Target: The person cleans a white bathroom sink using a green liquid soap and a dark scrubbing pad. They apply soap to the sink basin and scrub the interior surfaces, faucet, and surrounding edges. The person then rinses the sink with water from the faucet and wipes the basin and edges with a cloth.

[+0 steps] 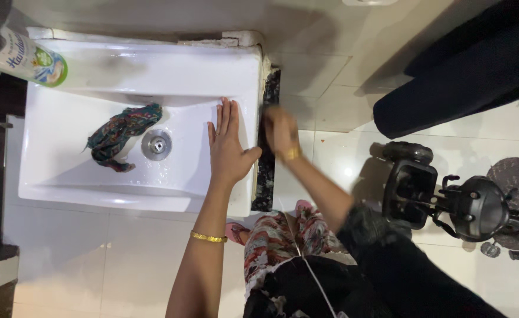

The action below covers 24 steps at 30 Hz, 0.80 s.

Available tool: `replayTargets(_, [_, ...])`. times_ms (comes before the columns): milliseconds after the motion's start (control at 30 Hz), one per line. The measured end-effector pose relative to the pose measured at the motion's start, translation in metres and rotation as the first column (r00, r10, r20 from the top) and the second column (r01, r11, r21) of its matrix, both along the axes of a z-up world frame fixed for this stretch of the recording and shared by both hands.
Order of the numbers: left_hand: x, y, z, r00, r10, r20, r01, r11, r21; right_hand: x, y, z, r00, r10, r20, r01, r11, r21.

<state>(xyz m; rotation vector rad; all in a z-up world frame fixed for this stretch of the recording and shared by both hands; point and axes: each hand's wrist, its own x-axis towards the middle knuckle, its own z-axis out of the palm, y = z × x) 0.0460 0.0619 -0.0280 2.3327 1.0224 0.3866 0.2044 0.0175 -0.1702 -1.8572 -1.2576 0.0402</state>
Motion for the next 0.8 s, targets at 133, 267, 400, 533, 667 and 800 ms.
replayTargets(133, [-0.001,0.0,-0.002,1.0,-0.013,0.011,0.013,1.0,0.014,-0.082,-0.099,0.022,0.989,0.134,-0.063,-0.141,0.981,-0.133])
replayTargets(267, [-0.002,0.0,-0.003,1.0,-0.017,0.018,0.017,1.0,0.011,-0.076,-0.095,0.034,0.983,0.122,-0.135,-0.118,0.992,0.036])
replayTargets(400, [-0.001,0.001,-0.001,1.0,-0.015,0.005,0.015,1.0,0.004,-0.014,-0.013,0.012,1.0,-0.015,-0.006,0.015,0.995,0.1])
replayTargets(533, [-0.001,0.003,0.0,1.0,-0.029,0.005,0.029,0.999,-0.017,0.039,0.045,0.013,0.998,-0.053,-0.041,0.056,0.994,0.09])
replayTargets(667, [-0.002,0.005,-0.001,0.999,-0.047,-0.015,0.046,0.998,-0.029,0.028,0.026,0.029,0.998,-0.026,-0.06,0.031,0.997,0.077])
replayTargets(800, [-0.002,0.011,-0.011,0.994,-0.097,-0.041,0.099,0.994,0.038,-0.047,-0.046,0.036,0.99,-0.045,-0.136,0.043,0.999,-0.016])
